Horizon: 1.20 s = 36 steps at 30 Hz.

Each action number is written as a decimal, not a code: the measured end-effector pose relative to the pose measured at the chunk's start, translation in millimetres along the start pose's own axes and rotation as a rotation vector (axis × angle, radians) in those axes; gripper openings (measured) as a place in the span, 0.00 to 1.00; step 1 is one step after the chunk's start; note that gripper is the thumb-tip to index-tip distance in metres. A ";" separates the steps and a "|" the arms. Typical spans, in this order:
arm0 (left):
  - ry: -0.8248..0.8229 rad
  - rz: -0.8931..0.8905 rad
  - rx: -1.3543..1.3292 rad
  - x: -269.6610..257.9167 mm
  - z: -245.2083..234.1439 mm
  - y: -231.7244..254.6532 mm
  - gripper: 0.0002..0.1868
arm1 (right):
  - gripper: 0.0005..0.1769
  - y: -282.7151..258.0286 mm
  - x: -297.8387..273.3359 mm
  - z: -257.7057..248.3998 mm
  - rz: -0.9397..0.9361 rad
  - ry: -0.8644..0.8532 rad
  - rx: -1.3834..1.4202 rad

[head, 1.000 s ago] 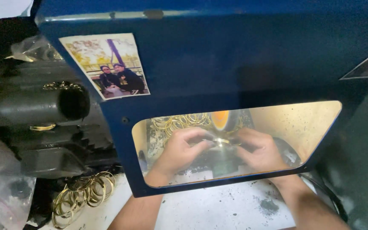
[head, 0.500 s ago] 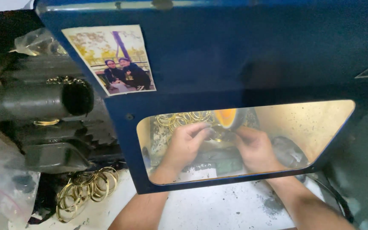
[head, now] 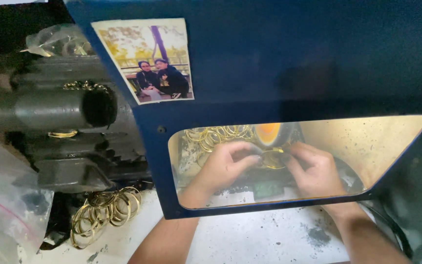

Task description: The person holds gold-colored metal rings against a rotating polishing wheel inside a blue machine. They repeatedly pick up rings, press them against the wheel, and place them back into the machine's tray. The process continues throughout the clip.

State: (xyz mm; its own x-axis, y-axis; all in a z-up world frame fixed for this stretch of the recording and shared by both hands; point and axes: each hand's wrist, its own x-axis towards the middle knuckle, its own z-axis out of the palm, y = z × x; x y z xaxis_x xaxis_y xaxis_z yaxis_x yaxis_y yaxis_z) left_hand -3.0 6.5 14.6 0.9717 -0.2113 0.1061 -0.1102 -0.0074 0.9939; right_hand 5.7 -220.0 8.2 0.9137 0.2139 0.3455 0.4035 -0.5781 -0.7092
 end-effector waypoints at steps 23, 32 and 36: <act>0.214 0.179 0.044 4.6 3.1 -29.3 0.09 | 0.08 -41.8 9.5 17.9 -0.065 0.076 -0.012; 0.177 0.172 0.051 0.8 -3.6 -28.5 0.10 | 0.07 -37.2 7.3 24.5 -0.031 0.085 0.021; 0.166 0.177 0.067 0.4 -11.8 -25.3 0.11 | 0.06 -46.7 11.0 26.1 -0.024 0.061 0.042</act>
State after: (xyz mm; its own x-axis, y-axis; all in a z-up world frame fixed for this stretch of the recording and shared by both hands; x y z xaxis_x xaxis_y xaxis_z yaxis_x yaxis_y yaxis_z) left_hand 2.6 18.2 -10.2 0.9564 -0.0519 0.2875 -0.2900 -0.0503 0.9557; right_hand -1.9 -170.1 29.0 0.8998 0.1779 0.3983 0.4277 -0.5398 -0.7251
